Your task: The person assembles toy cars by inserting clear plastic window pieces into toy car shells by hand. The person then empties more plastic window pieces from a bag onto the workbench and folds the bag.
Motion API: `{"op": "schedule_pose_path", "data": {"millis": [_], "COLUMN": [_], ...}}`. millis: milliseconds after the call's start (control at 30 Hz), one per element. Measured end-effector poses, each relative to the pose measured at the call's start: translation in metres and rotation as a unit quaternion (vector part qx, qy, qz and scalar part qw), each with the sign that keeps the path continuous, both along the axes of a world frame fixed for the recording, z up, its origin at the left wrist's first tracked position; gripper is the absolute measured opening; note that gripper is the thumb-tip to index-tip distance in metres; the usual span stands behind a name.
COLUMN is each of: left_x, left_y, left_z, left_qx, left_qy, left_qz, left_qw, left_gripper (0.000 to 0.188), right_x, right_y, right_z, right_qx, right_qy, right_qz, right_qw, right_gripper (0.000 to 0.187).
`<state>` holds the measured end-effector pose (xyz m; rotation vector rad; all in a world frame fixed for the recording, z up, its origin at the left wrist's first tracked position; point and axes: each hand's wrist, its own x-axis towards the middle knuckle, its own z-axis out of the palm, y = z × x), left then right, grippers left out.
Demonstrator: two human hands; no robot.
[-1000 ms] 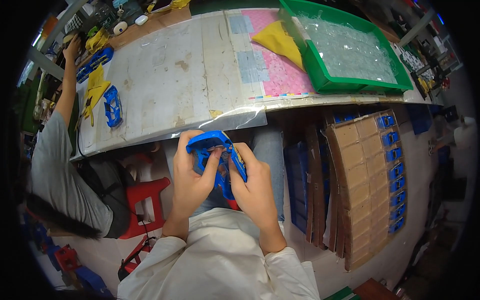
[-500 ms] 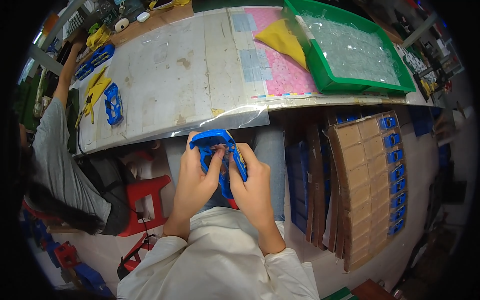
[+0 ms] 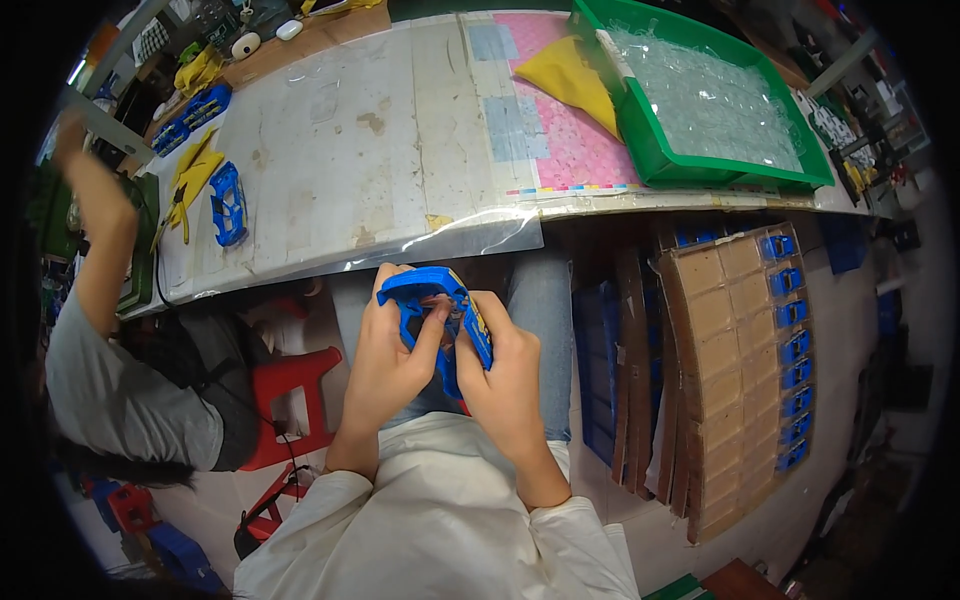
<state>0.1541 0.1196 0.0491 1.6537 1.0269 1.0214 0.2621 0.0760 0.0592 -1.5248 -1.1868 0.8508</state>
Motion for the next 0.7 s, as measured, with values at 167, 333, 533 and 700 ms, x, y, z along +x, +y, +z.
{"op": "schedule_pose_path", "data": {"millis": [167,333,533,700], "left_x": [0.002,0.002,0.001,0.005], "left_y": [0.002,0.003,0.004,0.003], "left_z": [0.003,-0.002,-0.003,-0.008], "left_qx": [-0.017,0.009,0.053,0.042], "left_qy": [-0.054,-0.064,-0.04,-0.048], "left_qz": [0.026,0.058,0.061,0.068], "left_qw": [0.998,0.996,0.996,0.996], "left_gripper": [0.018,0.019,0.019,0.024], "right_x": [0.001,0.005,0.002,0.001], "right_y": [-0.004,-0.005,-0.004,-0.003], "right_z": [-0.008,-0.021,-0.025,-0.02], "right_qx": [0.006,0.012,-0.007,0.017], "right_qy": [0.06,0.114,0.138,0.096], "right_qz": [0.022,0.065,0.064,0.028], "right_qw": [0.998,0.991,0.988,0.995], "right_gripper": [0.019,0.02,0.017,0.015]}}
